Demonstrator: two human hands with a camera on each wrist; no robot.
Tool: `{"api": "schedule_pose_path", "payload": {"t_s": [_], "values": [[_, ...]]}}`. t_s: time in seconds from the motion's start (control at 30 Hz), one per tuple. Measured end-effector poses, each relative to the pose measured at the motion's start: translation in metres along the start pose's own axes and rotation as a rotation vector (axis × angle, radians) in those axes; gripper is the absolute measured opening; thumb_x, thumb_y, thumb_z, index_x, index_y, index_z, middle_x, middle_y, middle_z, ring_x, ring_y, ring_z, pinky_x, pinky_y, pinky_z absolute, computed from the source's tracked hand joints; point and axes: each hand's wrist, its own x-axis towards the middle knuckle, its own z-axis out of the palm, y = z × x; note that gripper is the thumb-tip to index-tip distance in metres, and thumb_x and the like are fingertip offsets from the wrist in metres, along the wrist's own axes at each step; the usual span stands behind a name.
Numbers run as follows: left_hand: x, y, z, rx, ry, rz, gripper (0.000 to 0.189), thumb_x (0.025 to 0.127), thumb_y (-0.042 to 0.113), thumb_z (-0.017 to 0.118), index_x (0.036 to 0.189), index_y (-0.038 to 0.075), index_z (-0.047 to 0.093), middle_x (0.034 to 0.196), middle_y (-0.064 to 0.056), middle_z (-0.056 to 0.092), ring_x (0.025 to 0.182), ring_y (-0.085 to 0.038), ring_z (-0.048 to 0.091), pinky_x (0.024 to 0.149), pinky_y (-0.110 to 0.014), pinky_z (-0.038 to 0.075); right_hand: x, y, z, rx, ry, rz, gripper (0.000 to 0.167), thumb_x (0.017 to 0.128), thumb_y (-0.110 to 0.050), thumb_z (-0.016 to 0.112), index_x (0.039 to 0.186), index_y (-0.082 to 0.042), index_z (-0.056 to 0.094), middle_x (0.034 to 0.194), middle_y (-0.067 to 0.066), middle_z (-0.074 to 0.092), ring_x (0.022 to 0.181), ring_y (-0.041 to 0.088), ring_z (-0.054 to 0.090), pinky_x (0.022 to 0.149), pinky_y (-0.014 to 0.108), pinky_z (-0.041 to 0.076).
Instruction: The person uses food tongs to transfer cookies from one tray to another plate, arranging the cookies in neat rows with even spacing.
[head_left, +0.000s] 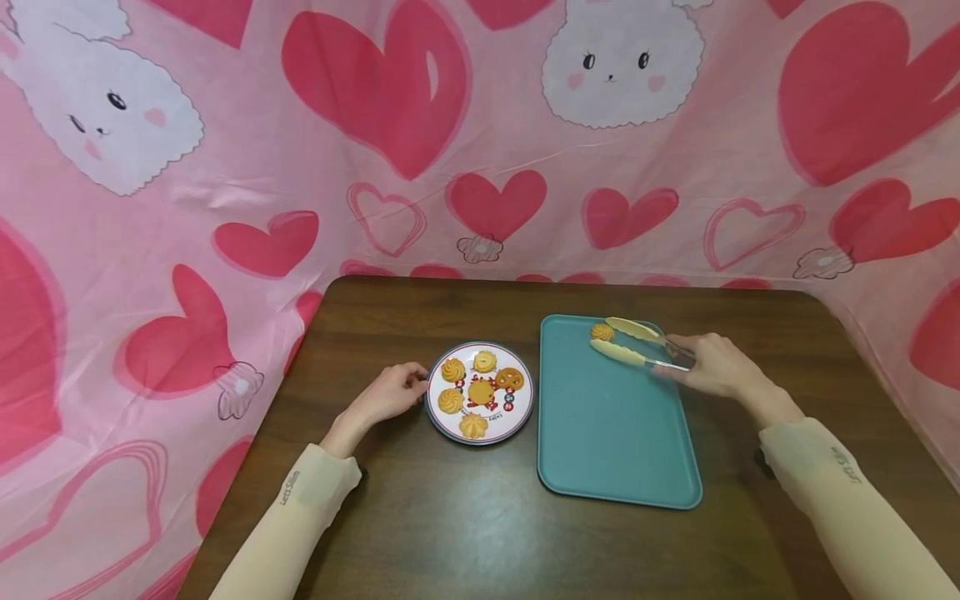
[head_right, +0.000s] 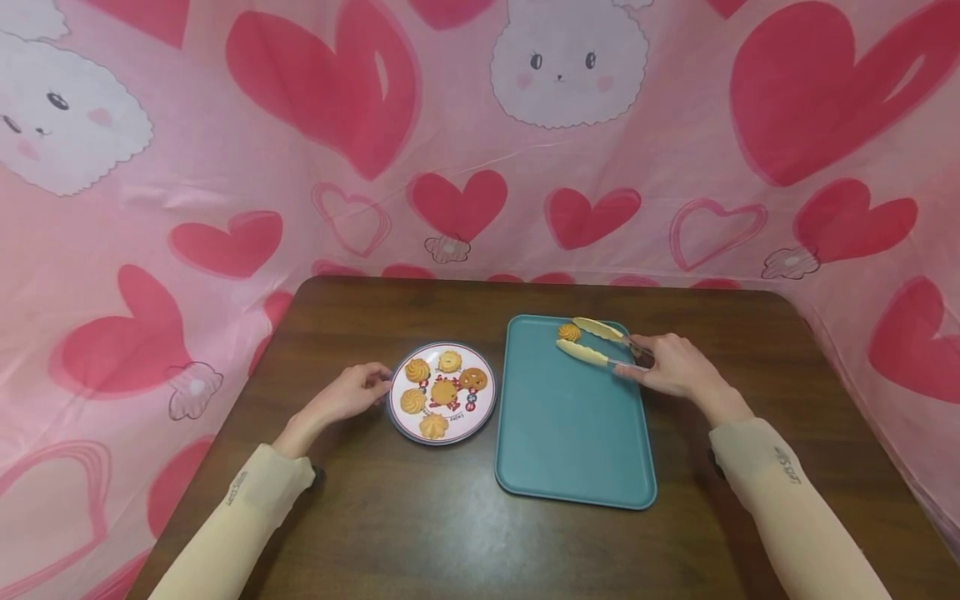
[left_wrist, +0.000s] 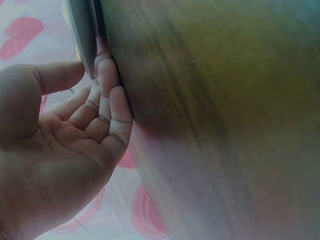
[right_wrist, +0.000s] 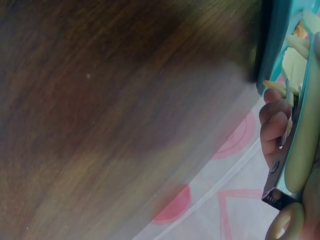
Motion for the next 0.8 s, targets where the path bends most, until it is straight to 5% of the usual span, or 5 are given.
{"api": "schedule_pose_path", "payload": {"t_s": [0.5,0.8], "values": [[-0.001,0.002,0.000,0.014,0.005,0.004,0.025,0.098,0.018,0.062,0.117,0.003,0.065,0.077,-0.001,0.063,0.069,-0.016,0.058,0.062,-0.031,0.045,0.002,0.001,0.000,-0.016,-0.005,-0.012,0.081,0.089,-0.057,0.067,0.135,0.008,0.055,0.107,0.020,0.069,0.080,0.024,0.056,0.073,0.046,0.049],[-0.001,0.001,0.000,0.004,0.000,0.010,0.024,0.098,0.018,0.063,0.117,0.002,0.065,0.077,-0.002,0.063,0.068,-0.016,0.057,0.061,-0.032,0.046,0.004,-0.009,-0.007,0.000,-0.015,-0.024,0.076,0.090,-0.051,0.069,0.133,0.010,0.056,0.076,0.003,0.061,0.070,0.020,0.054,0.058,0.034,0.043]]}}
